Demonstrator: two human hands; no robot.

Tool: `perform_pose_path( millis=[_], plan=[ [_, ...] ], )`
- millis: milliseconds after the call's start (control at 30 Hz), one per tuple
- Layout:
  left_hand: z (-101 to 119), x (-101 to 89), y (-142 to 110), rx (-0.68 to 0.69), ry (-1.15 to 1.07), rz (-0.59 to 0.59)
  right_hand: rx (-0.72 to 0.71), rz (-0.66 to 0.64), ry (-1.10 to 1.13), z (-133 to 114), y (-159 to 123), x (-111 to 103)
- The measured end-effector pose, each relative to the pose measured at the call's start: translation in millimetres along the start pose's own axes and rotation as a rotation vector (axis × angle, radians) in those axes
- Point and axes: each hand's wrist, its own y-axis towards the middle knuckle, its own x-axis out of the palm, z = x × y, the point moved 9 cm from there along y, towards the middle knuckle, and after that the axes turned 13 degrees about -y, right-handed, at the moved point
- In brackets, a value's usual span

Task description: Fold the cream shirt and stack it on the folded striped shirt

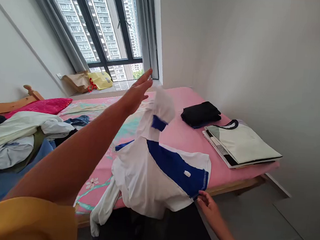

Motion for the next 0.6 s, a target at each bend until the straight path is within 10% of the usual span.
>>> perform_pose_path(
  millis=[133,267,433,600],
  plan=[
    [-6.2,99.2,-27.7,0.226,0.163,-0.174,0.111,0.075,0.071,5.2,-4.9,-9.3],
    [-102.5,151.8,-171.4,0.075,0.338,-0.603,0.212,0.019,0.116,13.8,-8.2,-2.4],
    [-224.5,61.4,-372.9,-0.498,0.352,-0.349,0.226,-0.016,0.02,29.9,-2.8,5.1],
    [-237.8,-94.7,-555.5,-0.872,0.458,0.348,0.288,-0.073,-0.124,45.3,-8.3,23.1]
  ],
)
